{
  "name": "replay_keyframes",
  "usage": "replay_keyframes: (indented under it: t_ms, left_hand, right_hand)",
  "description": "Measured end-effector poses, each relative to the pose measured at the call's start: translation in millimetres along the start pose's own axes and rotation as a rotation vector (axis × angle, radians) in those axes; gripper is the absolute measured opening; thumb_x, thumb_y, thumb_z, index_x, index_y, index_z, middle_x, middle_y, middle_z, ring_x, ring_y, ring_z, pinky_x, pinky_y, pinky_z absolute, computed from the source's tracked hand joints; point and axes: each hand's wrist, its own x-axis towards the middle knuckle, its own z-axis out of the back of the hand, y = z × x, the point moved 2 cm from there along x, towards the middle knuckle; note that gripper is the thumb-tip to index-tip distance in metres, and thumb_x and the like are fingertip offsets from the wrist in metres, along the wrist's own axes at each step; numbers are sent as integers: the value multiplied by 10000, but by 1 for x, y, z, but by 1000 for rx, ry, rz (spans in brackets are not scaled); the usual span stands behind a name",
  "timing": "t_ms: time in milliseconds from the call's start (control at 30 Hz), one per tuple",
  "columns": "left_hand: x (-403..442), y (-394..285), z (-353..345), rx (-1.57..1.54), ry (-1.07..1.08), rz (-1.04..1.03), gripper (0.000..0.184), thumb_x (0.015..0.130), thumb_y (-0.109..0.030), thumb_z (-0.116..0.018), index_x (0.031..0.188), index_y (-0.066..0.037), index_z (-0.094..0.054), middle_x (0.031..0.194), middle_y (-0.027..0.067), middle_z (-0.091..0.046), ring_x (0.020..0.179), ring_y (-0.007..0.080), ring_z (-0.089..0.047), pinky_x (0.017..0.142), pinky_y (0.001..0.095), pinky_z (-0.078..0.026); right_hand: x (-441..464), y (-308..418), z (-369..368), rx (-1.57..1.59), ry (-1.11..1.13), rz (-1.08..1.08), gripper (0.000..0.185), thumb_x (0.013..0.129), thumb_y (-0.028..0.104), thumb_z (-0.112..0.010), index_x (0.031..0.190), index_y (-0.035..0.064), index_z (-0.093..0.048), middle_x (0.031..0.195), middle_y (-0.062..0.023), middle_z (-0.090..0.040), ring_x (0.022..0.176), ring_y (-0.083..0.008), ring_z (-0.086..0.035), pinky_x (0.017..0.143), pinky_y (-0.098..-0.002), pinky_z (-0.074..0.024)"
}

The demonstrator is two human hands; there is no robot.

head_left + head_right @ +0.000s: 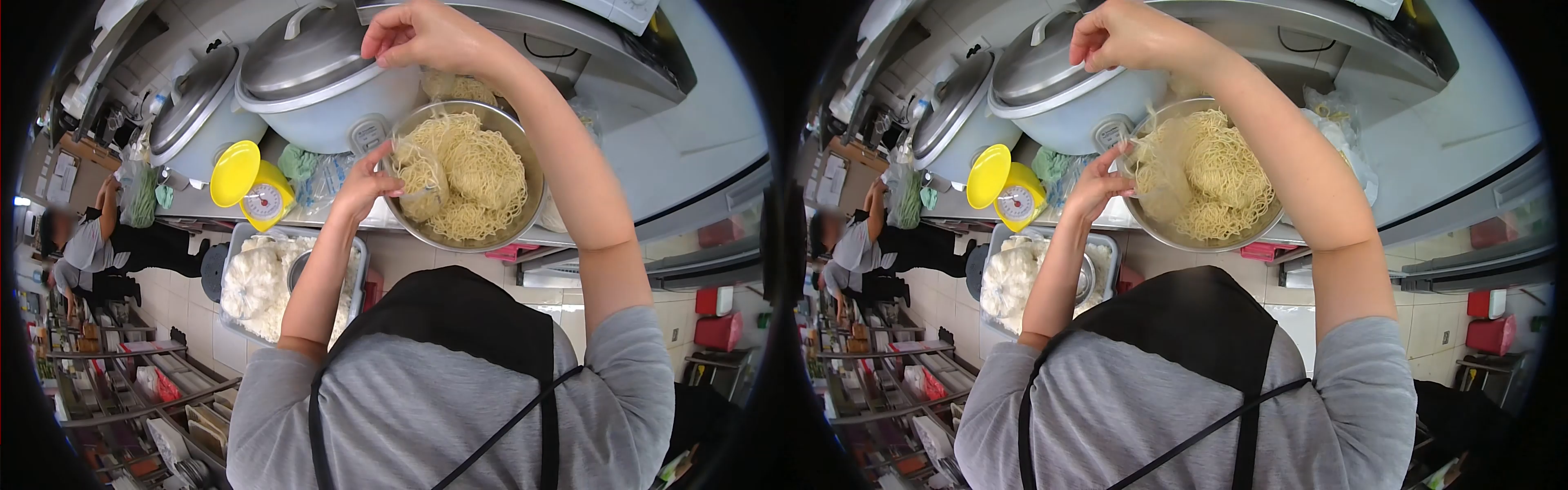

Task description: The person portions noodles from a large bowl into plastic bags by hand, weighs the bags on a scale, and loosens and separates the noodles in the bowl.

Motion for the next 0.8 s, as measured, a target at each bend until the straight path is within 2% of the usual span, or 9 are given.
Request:
replay_keyframes:
  t_ms: [100, 200, 300, 367, 467, 567, 700, 767, 800]
  left_hand:
    - [1, 0, 0, 7, -13, 17, 744, 648, 83, -599, 1315, 49, -269, 680, 74, -572, 561, 123, -560, 546, 219, -467]
    - [-1, -2, -1, 14, -5, 36, 748, 647, 81, -602, 1318, 35, -275, 673, 69, -568, 563, 124, -561, 546, 217, -469]
    - [-2, 3, -2, 25, 22, 16, 732, 656, 81, -597, 1317, 20, -286, 719, 72, -587, 591, 126, -570, 570, 225, -473]
    - [-3, 3, -5, 31, 40, 0, 715, 667, 82, -590, 1314, 9, -296, 768, 78, -607, 616, 127, -577, 594, 235, -477]
    - [-2, 2, -6, 53, 46, 11, 698, 673, 74, -590, 1309, 8, -309, 756, 72, -606, 618, 123, -577, 602, 233, -476]
    - [5, 4, 0, 12, 11, 10, 740, 647, 74, -612, 1313, 24, -292, 642, 59, -585, 569, 119, -580, 551, 209, -473]
    - [6, 3, 2, -3, 4, 14, 737, 649, 77, -608, 1312, 30, -289, 636, 64, -588, 571, 123, -582, 554, 216, -477]
    - [5, 2, 2, -12, -4, -2, 732, 650, 79, -604, 1310, 32, -292, 643, 65, -589, 572, 125, -583, 554, 218, -477]
    - [4, 1, 2, -15, -14, 1, 728, 650, 81, -601, 1308, 33, -295, 652, 67, -590, 574, 126, -583, 553, 218, -476]
  right_hand:
    - [-8, 9, -14, -125, 101, -94, 162, 694, 64, -620, 855, 50, -635, 773, -52, -625, 744, -146, -587, 704, -273, -463]
    - [-28, -44, -51, -225, 200, -24, 186, 703, 114, -609, 882, 67, -632, 855, -112, -632, 800, -291, -596, 753, -368, -463]
    - [-62, -92, -94, -311, 101, -33, 232, 681, 123, -624, 906, 66, -627, 871, -131, -625, 818, -290, -593, 776, -375, -456]
    - [-74, -102, -106, -543, 94, -234, 208, 686, 128, -624, 879, 50, -636, 855, -141, -629, 809, -275, -606, 754, -359, -469]
    - [-57, -103, -79, -369, 122, -357, 171, 698, 126, -621, 842, 37, -646, 840, -142, -638, 789, -276, -616, 713, -350, -481]
    - [-46, -52, -53, -287, -33, -118, 137, 688, 86, -620, 810, 31, -651, 813, -143, -638, 766, -287, -618, 671, -341, -485]
    - [-63, -52, -72, -256, 116, -3, 128, 700, 105, -625, 802, 32, -648, 760, -146, -628, 713, -310, -610, 661, -368, -484]
    - [-71, -49, -71, -387, 77, -68, 163, 701, 181, -644, 788, 43, -641, 763, -145, -623, 720, -308, -606, 680, -373, -479]
    - [-78, -48, -75, -499, 194, -256, 186, 692, 213, -654, 778, 49, -636, 760, -144, -619, 730, -303, -604, 677, -373, -475]
